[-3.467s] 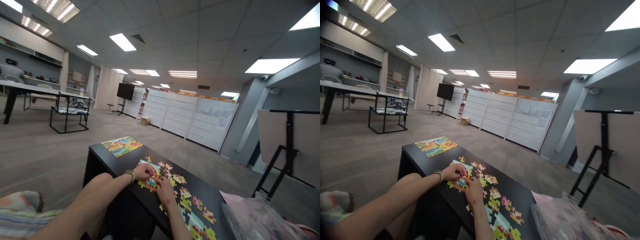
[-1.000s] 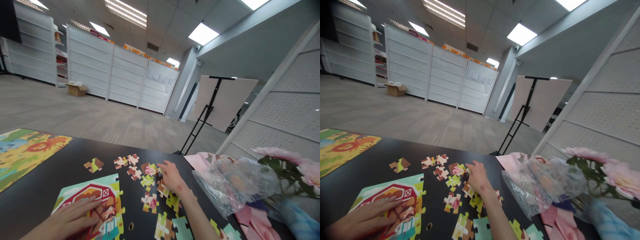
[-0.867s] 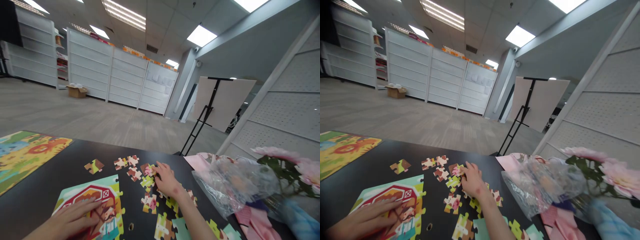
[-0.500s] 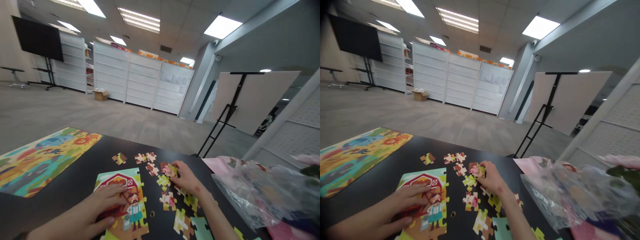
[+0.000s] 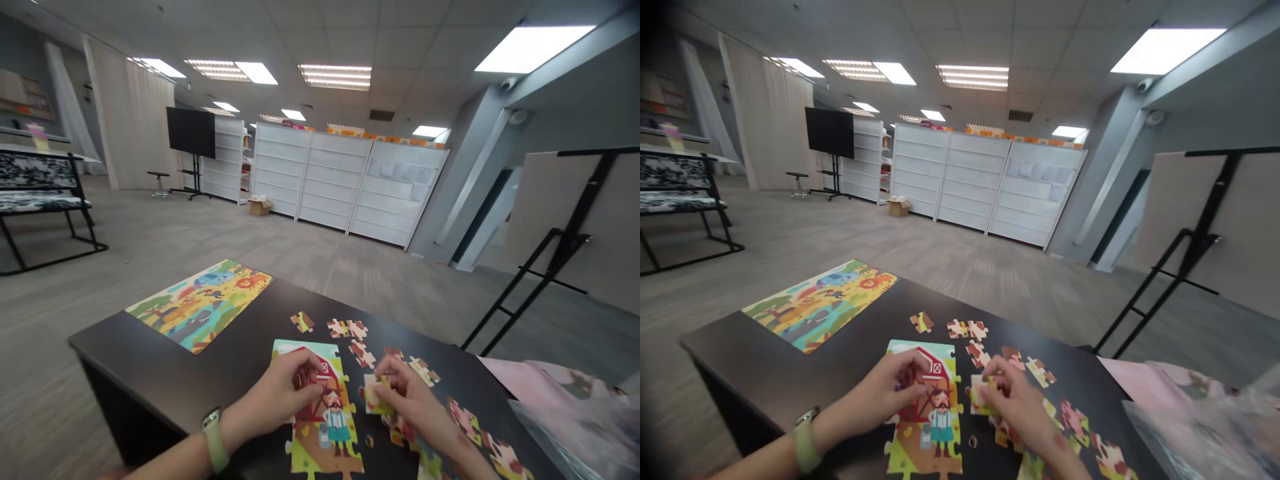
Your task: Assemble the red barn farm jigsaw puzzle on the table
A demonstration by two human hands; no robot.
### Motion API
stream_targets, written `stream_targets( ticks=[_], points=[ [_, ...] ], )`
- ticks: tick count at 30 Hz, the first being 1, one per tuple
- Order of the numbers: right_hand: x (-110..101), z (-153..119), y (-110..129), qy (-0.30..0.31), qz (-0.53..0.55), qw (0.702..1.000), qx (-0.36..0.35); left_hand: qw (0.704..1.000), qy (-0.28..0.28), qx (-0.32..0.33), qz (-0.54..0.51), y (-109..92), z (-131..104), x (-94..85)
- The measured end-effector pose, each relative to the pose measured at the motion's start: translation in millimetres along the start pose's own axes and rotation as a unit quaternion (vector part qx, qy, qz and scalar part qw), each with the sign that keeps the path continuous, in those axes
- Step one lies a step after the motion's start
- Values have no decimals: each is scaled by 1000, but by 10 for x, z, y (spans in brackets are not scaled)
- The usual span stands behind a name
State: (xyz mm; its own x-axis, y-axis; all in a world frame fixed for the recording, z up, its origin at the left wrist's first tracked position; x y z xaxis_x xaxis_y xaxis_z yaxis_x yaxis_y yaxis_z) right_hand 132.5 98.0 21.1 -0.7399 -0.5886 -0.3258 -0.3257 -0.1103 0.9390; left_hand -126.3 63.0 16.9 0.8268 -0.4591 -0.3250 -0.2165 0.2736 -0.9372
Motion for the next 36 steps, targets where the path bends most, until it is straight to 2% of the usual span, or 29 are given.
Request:
stream_targets(
  ticks=[2, 4, 7, 9, 12, 13, 15, 17, 20, 22, 26, 28, 32, 36],
  points=[
    [365, 35, 44, 61, 47, 997, -17, 999, 11, -9, -30, -15, -39, 192],
    [625, 30, 97, 106, 88, 990, -35, 995, 32, -17, -91, -13, -78, 379],
    [767, -12, 153, 136, 139, 980, -38, 981, 31, -19, -190, 6, -106, 531],
    [736, -35, 164, 125, 140, 981, -43, 978, 15, -16, -208, -1, -104, 504],
    [626, -46, 115, 67, 132, 988, -51, 983, 6, -3, -185, -73, -118, 291],
    [589, -44, 84, 42, 123, 990, -52, 984, 17, 0, -178, -109, -138, 195],
    [524, -40, 32, -2, 53, 997, -57, 987, 75, -8, -142, -180, -207, 10],
    [478, -39, 13, -26, -77, 994, -66, 991, 126, -35, -41, -229, -310, -150],
    [449, -37, 35, -7, -231, 971, -67, 976, 134, -68, 155, -242, -463, -291],
    [434, -35, 72, 2, -272, 960, -68, 963, 125, -76, 227, -222, -526, -301],
    [397, -21, 122, -9, -299, 952, -65, 947, 138, -57, 283, -185, -546, -243],
    [375, -16, 123, -17, -307, 949, -63, 941, 143, -46, 302, -179, -533, -239],
    [353, -22, 114, -24, -327, 943, -63, 934, 112, -53, 334, -198, -535, -272],
    [366, -40, 111, -16, -331, 941, -64, 933, 120, -73, 331, -262, -596, -205]
  ],
)
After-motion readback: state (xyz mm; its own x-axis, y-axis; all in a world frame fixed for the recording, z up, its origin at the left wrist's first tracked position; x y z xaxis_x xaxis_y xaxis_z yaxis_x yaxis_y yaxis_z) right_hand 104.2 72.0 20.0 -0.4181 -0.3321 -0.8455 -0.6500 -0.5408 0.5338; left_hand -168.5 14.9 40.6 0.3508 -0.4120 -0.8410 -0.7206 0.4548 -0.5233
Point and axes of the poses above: each hand's wrist, its own z-axis towards the middle knuckle, its own x-axis out of the palm, y = z × x, the point moved 3 cm from there along z, towards the middle knuckle, and after that the axes turned 13 degrees about y, right-handed, at the moved point
